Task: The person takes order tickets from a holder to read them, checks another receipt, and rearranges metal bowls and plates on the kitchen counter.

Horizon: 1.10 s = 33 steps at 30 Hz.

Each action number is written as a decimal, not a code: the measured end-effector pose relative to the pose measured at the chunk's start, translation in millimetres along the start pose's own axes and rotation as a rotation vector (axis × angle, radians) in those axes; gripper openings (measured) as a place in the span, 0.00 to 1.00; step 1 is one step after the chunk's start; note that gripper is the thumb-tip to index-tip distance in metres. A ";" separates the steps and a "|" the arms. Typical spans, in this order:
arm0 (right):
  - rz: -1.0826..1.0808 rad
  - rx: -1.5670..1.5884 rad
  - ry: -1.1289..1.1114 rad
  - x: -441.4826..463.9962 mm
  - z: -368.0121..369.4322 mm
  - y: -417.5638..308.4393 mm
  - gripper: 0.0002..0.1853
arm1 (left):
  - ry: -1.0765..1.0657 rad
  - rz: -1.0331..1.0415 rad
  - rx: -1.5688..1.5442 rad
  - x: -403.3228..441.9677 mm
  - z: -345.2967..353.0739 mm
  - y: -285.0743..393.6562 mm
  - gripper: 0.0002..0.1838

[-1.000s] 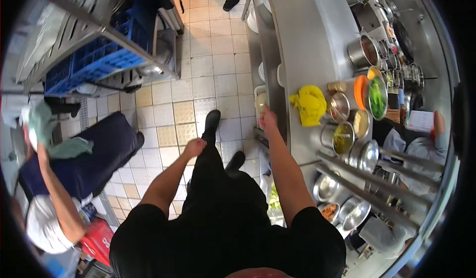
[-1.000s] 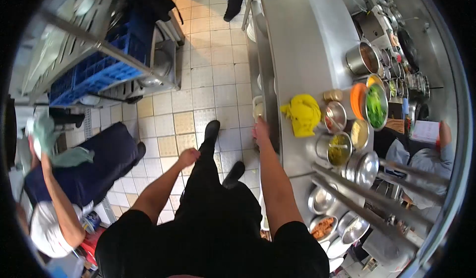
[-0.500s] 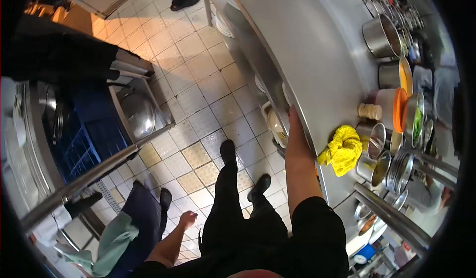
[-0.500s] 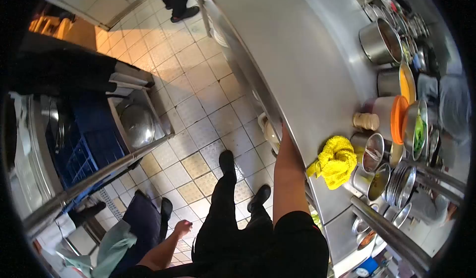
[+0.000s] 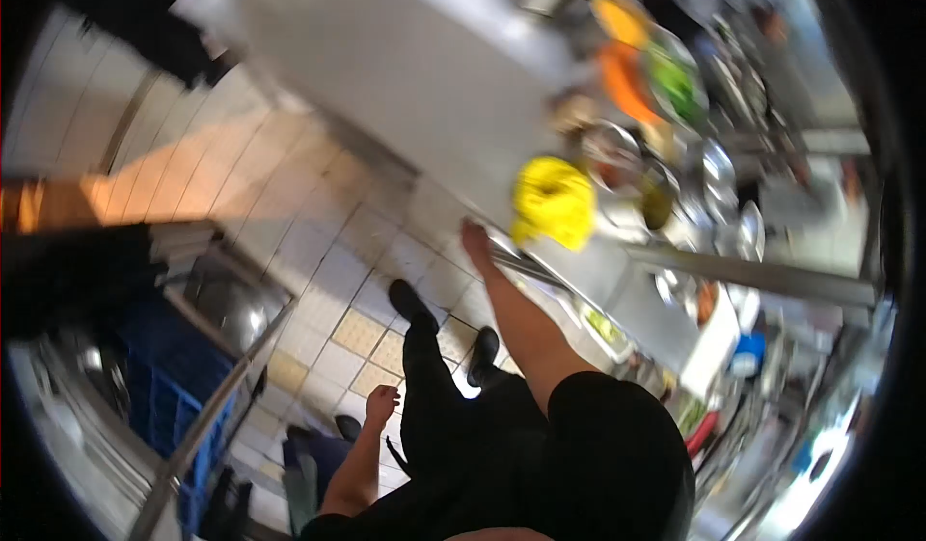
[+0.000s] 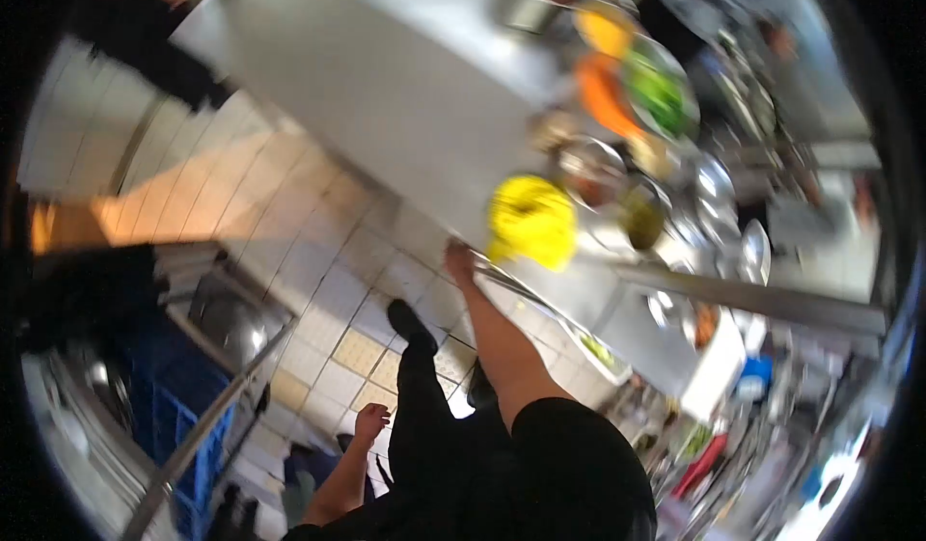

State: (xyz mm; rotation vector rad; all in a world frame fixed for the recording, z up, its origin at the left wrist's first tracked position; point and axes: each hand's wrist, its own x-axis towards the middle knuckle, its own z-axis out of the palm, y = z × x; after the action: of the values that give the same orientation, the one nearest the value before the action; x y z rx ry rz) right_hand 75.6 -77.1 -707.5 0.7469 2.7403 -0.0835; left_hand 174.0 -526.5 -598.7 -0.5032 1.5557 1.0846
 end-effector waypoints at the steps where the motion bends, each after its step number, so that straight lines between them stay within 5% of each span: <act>1: 0.019 0.084 0.044 -51.4 -44.6 -13.5 0.16 | -0.047 -0.007 -0.004 -1.1 1.4 3.4 0.10; 3: 0.105 0.459 -0.283 -125.4 -92.9 -9.2 0.19 | -0.071 -0.037 0.104 -9.9 13.5 19.6 0.09; 4: -0.170 0.348 -0.132 -163.1 -83.3 8.7 0.16 | -0.113 -0.056 0.123 -7.4 18.2 19.6 0.08; 5: -0.193 0.356 -0.348 -191.9 -130.3 20.9 0.19 | -0.141 -0.074 0.135 -3.6 14.5 8.6 0.08; 7: 0.063 0.621 -0.601 -247.0 -222.8 54.0 0.23 | -0.164 -0.136 0.179 -8.3 21.9 20.5 0.07; 8: 0.016 0.606 -0.561 -272.5 -227.4 80.6 0.24 | -0.158 -0.180 0.211 -18.1 28.5 28.9 0.07; 10: 0.044 0.635 -0.569 -324.3 -244.0 139.3 0.28 | -0.590 -0.368 -0.419 21.8 9.1 -0.5 0.08; 13: 0.191 0.685 -0.563 -407.1 -317.6 234.2 0.28 | -0.562 0.041 0.548 21.1 31.8 0.1 0.08; 14: 0.388 0.609 -0.519 -436.3 -318.8 267.8 0.25 | -0.534 0.107 0.612 6.1 47.3 4.8 0.08; 15: -0.327 0.561 -0.167 -475.9 -232.4 358.3 0.22 | -0.502 0.171 0.677 -6.9 61.5 8.3 0.08; 16: -0.482 0.242 0.246 -509.3 -248.3 392.3 0.21 | -0.465 0.234 0.742 -18.4 74.6 11.1 0.08; 18: 0.806 1.040 -0.320 -569.9 -359.6 417.1 0.23 | -0.522 0.113 0.390 -14.0 97.0 16.9 0.08; 22: 1.085 1.282 0.056 -679.8 -302.3 577.9 0.19 | -0.591 -0.208 -0.355 -12.8 128.6 -36.5 0.09; 24: 1.179 1.543 0.288 -697.0 -279.6 633.5 0.18 | -0.205 -0.072 0.234 -26.7 160.0 -32.8 0.08; 26: 1.215 1.635 0.589 -696.3 -251.2 671.1 0.16 | 0.042 0.047 0.445 -87.3 228.5 -22.3 0.10; 33: 1.436 1.769 1.328 -615.9 -167.7 750.3 0.13 | -0.058 0.314 0.756 -181.4 363.0 -3.4 0.12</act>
State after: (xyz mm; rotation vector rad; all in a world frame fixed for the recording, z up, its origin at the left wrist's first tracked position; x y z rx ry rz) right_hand 913.9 293.0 -346.0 -1.5856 -0.3618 0.9838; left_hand 424.3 -264.1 -416.7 0.2912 1.8798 0.6429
